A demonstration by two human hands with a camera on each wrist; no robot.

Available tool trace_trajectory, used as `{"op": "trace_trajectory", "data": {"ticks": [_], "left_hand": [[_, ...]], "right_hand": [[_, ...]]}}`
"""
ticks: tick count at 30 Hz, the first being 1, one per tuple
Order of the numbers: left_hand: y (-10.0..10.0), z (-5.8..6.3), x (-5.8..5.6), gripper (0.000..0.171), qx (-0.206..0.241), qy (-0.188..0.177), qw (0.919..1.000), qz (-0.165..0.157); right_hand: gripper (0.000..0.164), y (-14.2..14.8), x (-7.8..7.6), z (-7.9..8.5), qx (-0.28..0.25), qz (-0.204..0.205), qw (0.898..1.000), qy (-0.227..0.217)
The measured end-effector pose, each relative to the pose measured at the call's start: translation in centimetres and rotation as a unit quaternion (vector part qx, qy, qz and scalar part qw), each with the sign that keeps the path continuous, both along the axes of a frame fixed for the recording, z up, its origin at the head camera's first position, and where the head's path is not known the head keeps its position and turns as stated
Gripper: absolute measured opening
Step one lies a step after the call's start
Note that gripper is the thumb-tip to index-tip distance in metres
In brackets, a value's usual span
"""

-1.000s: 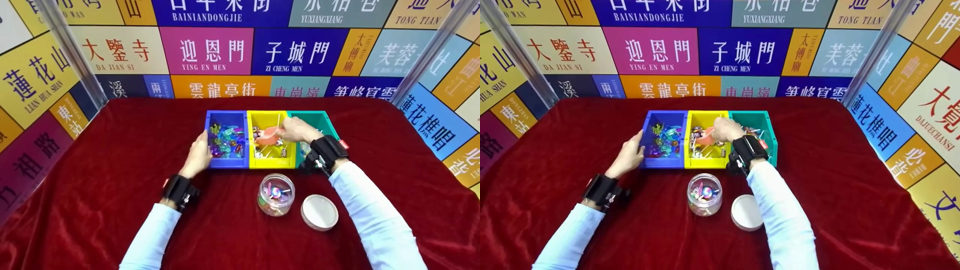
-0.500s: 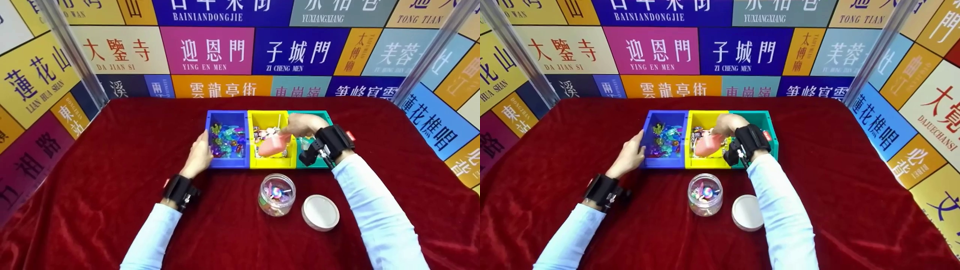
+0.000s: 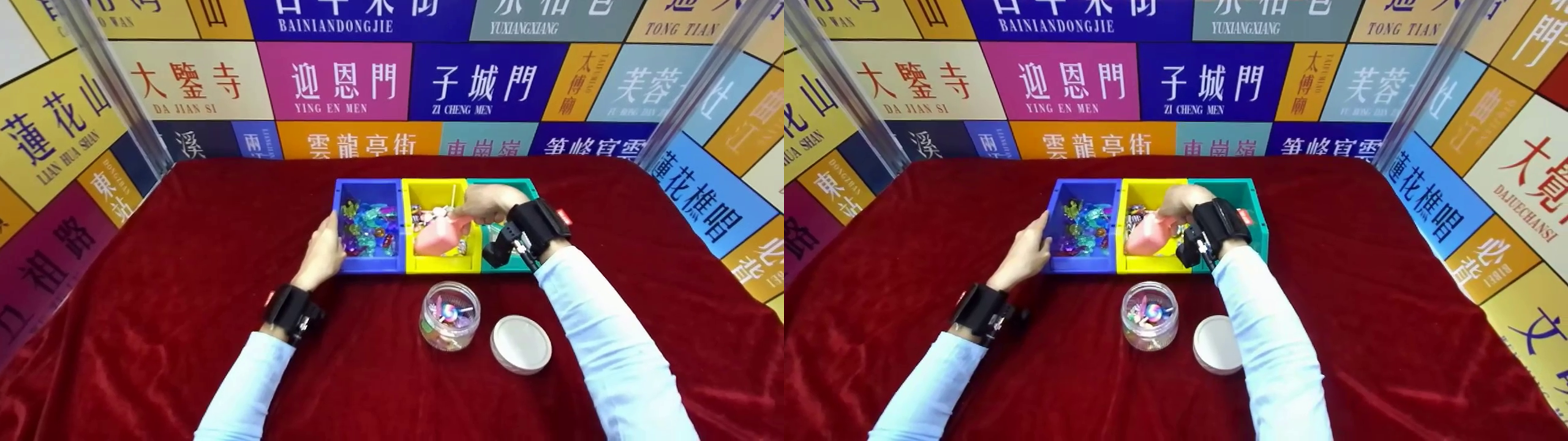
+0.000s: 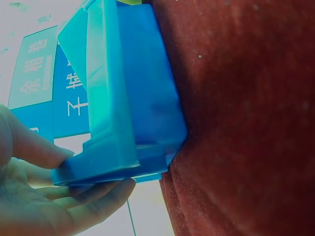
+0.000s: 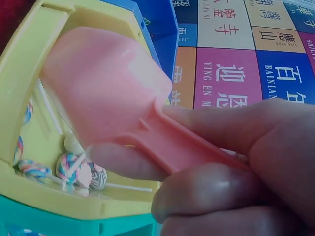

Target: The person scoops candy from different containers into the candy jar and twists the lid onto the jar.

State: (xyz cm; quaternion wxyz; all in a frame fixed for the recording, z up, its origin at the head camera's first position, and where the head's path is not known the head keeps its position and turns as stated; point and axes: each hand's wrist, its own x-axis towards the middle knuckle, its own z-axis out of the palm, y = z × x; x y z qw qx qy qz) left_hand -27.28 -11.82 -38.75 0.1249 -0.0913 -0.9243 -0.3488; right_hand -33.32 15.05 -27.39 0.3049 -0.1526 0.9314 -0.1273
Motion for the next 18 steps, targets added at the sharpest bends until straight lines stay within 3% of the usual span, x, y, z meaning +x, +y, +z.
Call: {"op": "trace_trajectory", "data": {"ticks": [4, 12, 15, 18], "left_hand": [[-0.13, -0.03, 0.03, 0.055, 0.002, 0.003, 1.0, 0.002], [-0.18, -0.22, -0.1, 0.054, 0.004, 0.003, 1.0, 0.004], [-0.06, -0.16, -0.11, 0.054, 0.002, 0.0, 1.0, 0.002], [0.02, -0.11, -0.07, 0.055, -0.004, 0.006, 1.0, -0.001]], "right_hand": [[0.042, -0.38, 0.12, -0.07, 0.009, 0.006, 0.999, 0.033], [0.04, -0.85, 0.17, -0.95, 0.039, 0.002, 0.988, 0.148], [0.04, -0.66, 0.19, -0.93, 0.032, -0.011, 0.989, 0.141], [0.04, -0.4, 0.32, -0.32, 0.007, -0.032, 0.995, 0.092]]}}
